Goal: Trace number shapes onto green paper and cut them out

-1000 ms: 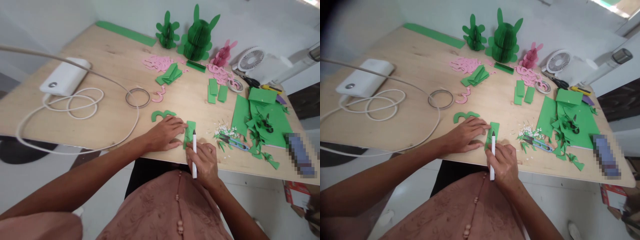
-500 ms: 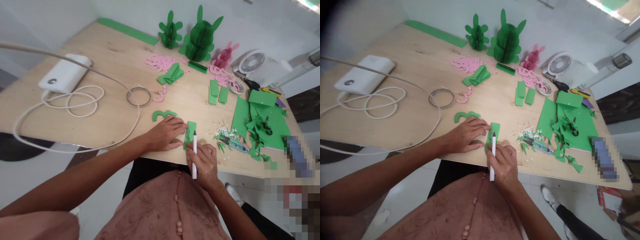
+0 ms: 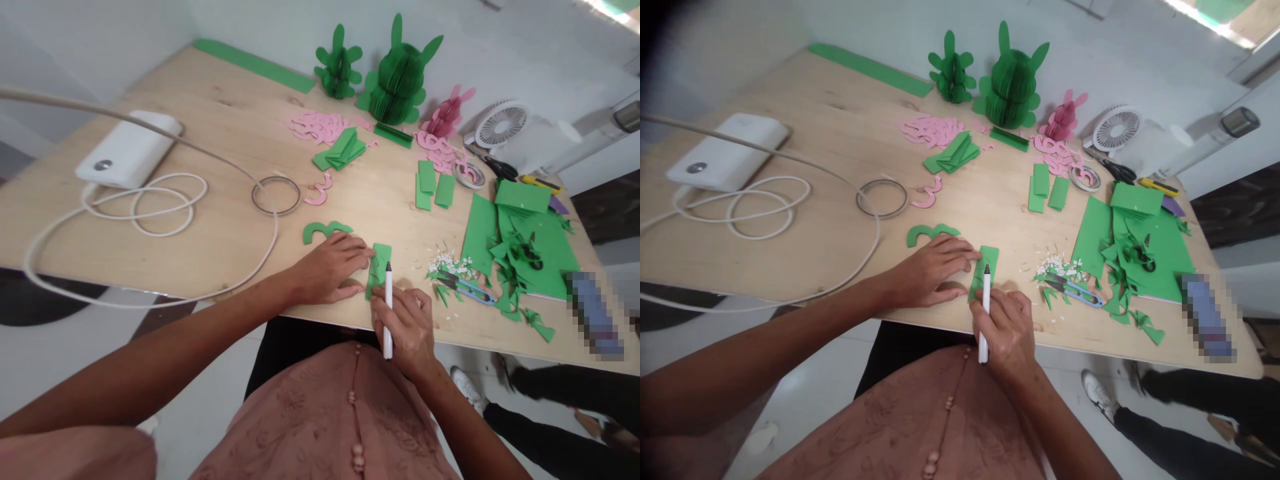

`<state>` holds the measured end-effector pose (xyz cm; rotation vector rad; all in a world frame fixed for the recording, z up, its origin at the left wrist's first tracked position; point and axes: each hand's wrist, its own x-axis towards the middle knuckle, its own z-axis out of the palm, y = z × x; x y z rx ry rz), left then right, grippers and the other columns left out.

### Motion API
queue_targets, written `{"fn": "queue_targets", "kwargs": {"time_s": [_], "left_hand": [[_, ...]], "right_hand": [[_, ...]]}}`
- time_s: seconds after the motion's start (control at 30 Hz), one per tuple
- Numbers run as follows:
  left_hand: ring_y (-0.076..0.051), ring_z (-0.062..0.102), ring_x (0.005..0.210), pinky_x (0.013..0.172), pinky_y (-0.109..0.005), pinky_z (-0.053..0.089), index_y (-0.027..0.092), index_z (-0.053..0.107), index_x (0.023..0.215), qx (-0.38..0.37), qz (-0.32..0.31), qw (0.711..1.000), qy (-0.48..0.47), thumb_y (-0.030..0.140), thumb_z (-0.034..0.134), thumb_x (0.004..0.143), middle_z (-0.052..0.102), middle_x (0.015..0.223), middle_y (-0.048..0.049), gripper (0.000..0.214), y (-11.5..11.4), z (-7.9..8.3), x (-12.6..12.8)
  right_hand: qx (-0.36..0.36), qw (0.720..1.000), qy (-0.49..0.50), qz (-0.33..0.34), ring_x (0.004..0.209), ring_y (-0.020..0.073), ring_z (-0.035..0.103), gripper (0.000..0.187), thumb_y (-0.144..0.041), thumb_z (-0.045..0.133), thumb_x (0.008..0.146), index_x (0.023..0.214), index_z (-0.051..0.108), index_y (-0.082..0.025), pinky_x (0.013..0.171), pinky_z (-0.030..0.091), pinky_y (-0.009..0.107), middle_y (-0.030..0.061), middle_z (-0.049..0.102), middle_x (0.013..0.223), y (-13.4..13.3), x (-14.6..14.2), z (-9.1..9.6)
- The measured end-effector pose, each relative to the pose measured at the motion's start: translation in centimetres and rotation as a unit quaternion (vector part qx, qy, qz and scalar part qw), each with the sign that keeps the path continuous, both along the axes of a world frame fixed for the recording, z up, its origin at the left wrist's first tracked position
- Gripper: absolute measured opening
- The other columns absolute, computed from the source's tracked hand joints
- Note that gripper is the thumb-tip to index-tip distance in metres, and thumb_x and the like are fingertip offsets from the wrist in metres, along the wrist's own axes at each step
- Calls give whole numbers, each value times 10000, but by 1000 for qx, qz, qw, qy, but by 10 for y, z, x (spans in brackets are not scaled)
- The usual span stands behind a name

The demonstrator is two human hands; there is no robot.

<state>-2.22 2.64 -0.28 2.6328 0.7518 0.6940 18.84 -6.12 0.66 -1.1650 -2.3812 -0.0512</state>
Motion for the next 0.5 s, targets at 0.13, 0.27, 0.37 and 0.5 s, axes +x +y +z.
{"fn": "queue_targets", "kwargs": {"time_s": [0.13, 0.27, 0.37, 0.5], "left_hand": [[-290, 495, 1237, 1065, -479, 336, 156, 584, 1007, -4, 1, 1000, 1, 300, 602, 856, 596, 1325, -138, 209, 0, 0, 0], [-287, 495, 1236, 1066, -480, 335, 163, 586, 1005, -9, 1, 1000, -3, 294, 604, 850, 599, 1321, -133, 204, -1, 0, 0], [-291, 494, 1233, 1061, -487, 337, 164, 590, 1013, -12, 6, 1000, 2, 312, 610, 846, 603, 1311, -138, 224, -1, 1, 0], [-309, 495, 1228, 1049, -490, 347, 144, 593, 1032, -11, 13, 1000, 12, 375, 629, 835, 617, 1270, -163, 306, -1, 2, 2]], "right_hand": [[-3, 1000, 2, 3, 1036, 243, 672, 278, -87, 572, 900, 1130, 641, -228, 881, 366, 422, 56, 756, 1091, -1, 0, 1], [-5, 1000, 3, 2, 1040, 244, 668, 294, -89, 573, 901, 1153, 635, -229, 890, 366, 429, 55, 755, 1092, -1, 0, 1], [-9, 1000, 8, 4, 1042, 244, 666, 295, -97, 569, 905, 1156, 638, -237, 894, 366, 428, 54, 755, 1091, -1, 1, 0], [-7, 1000, 10, 4, 1053, 245, 660, 295, -103, 573, 907, 1162, 636, -235, 898, 364, 428, 57, 750, 1108, -1, 2, -2]]}}
